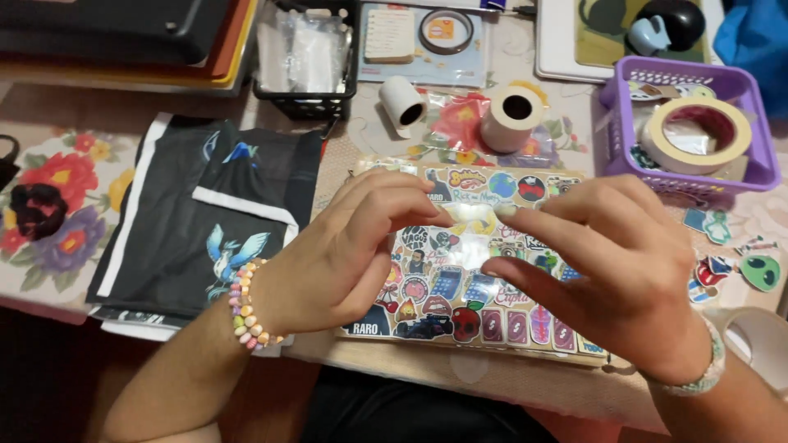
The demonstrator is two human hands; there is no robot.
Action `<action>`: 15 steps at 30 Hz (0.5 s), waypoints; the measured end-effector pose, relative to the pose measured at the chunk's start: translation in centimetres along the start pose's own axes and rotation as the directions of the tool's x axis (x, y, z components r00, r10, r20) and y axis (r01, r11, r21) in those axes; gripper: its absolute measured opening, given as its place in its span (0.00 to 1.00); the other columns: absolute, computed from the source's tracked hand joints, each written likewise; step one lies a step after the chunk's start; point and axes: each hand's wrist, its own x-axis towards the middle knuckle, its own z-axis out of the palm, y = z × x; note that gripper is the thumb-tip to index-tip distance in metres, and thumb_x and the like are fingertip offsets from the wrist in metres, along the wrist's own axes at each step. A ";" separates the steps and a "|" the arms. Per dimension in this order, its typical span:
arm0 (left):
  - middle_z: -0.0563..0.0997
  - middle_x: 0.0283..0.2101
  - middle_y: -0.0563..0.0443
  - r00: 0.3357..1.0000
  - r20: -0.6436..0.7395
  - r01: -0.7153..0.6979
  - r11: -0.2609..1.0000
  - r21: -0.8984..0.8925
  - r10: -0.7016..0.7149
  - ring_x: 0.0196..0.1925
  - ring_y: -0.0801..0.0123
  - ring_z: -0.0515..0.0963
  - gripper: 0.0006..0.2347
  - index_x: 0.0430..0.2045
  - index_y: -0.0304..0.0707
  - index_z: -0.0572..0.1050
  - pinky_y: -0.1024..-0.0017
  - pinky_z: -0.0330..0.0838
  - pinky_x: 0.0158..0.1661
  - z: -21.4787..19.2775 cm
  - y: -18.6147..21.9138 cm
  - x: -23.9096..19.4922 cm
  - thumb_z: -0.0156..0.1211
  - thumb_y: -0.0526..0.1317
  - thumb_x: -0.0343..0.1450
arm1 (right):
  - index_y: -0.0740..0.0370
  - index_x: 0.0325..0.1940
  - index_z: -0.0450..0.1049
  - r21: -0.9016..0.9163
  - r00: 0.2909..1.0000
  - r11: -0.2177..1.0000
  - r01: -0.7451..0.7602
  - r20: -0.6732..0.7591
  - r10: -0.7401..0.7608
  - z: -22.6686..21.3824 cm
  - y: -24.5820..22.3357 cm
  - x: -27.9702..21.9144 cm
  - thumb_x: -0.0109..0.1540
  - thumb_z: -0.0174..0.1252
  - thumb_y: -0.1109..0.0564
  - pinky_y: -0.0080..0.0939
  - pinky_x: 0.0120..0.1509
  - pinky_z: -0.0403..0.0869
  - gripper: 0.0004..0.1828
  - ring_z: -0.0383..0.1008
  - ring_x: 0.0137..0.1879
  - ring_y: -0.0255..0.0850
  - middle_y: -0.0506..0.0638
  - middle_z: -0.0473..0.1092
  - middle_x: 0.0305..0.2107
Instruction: The person cuts a piece of clear tape with scissors and applies it to a sticker-covered notebook. They then flip through the pages and smooth down the stickers on the cover.
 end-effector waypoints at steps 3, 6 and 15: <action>0.70 0.55 0.36 0.999 0.029 0.014 0.998 0.059 -0.015 0.61 0.42 0.72 0.24 0.54 0.30 0.63 0.51 0.67 0.64 -0.8 1.3 -0.3 0.43 0.21 0.61 | 0.62 0.50 0.77 0.060 0.998 0.998 0.001 0.059 -0.005 0.9 -0.1 0.7 0.61 0.72 0.53 0.46 0.46 0.68 0.17 0.68 0.39 0.47 0.51 0.71 0.34; 0.70 0.55 0.32 0.998 0.060 0.009 0.996 0.084 -0.014 0.59 0.42 0.72 0.23 0.54 0.31 0.62 0.51 0.67 0.63 -1.4 1.9 0.0 0.45 0.22 0.63 | 0.59 0.45 0.79 0.108 0.998 0.994 -0.025 0.056 0.019 0.7 -0.3 1.0 0.62 0.70 0.58 0.44 0.44 0.66 0.10 0.66 0.37 0.46 0.49 0.69 0.31; 0.73 0.57 0.35 0.987 0.129 -0.109 0.990 0.092 0.096 0.61 0.44 0.72 0.21 0.61 0.30 0.58 0.49 0.67 0.63 -0.8 2.3 2.8 0.42 0.24 0.71 | 0.61 0.48 0.79 0.004 0.997 0.998 -0.067 0.034 0.066 -1.7 -0.1 0.4 0.63 0.70 0.56 0.46 0.46 0.66 0.12 0.67 0.39 0.48 0.52 0.69 0.33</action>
